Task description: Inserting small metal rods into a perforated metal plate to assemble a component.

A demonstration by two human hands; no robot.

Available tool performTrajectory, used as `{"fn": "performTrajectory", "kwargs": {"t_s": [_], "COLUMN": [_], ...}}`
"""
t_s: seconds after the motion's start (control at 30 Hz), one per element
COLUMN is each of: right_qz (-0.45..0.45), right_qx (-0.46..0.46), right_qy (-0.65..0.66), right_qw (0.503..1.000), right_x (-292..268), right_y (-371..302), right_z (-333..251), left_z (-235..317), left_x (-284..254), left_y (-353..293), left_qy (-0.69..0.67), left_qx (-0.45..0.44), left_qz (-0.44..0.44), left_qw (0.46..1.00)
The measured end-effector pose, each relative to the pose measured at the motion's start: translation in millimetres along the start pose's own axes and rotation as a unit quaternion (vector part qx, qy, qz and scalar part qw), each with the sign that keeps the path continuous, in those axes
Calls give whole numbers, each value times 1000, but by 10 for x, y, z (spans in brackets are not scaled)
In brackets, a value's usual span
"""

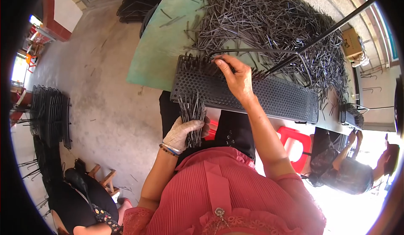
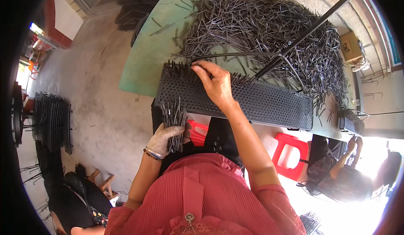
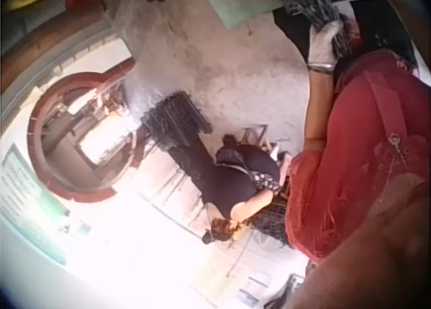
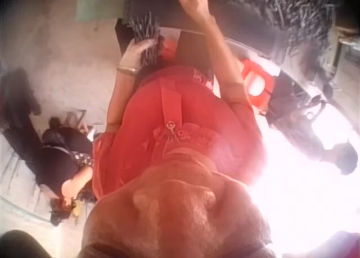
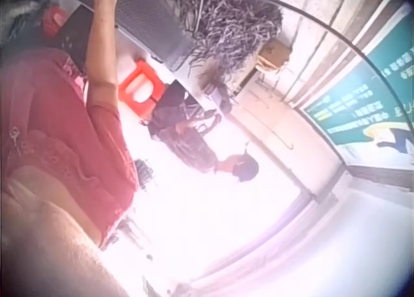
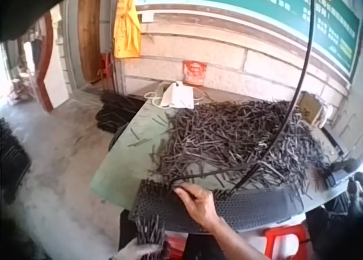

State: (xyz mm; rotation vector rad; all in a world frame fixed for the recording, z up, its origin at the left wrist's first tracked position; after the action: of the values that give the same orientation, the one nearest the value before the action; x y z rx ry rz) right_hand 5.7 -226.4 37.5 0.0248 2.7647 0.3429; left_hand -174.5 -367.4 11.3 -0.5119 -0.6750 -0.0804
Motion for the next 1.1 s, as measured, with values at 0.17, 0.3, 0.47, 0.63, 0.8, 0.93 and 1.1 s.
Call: {"fn": "performTrajectory", "kwargs": {"t_s": [0.17, 0.3, 0.47, 0.63, 0.8, 0.93, 1.1], "right_qz": [-12, -27, -15, 19, 20, 11, -9], "right_qx": [-37, -79, -79, -66, -80, -74, -72], "right_qy": [-6, -62, -94, -103, -101, -95, -83], "right_qw": [999, 995, 992, 992, 992, 993, 994], "right_x": [-29, -45, -44, -26, -25, -41, -24], "right_y": [17, 24, -5, -32, -18, -5, -8], "right_z": [33, 2, -24, -16, -9, -41, -23], "left_z": [18, -28, -35, -56, -63, -21, -65], "left_x": [59, 38, 30, 26, 12, 41, -23], "left_y": [5, 35, 48, 54, 64, 37, 73], "left_qy": [-20, -2, -4, -9, -16, -29, -24], "left_qx": [-2, 3, -7, -3, -2, -1, -22], "left_qz": [-16, -20, -22, -10, -16, -23, -22], "left_qw": [1000, 1000, 1000, 1000, 1000, 999, 999]}}
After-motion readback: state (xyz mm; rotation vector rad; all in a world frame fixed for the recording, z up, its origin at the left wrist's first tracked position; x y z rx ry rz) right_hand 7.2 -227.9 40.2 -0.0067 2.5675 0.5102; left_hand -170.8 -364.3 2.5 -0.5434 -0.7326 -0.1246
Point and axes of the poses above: each hand's wrist, its own y-axis towards the middle knuckle, its own x-axis out of the palm, z = x × y, the point moved 1 cm from there along y, towards the middle knuckle, and after that the axes turned 9 degrees about x, right-handed, at the moved point
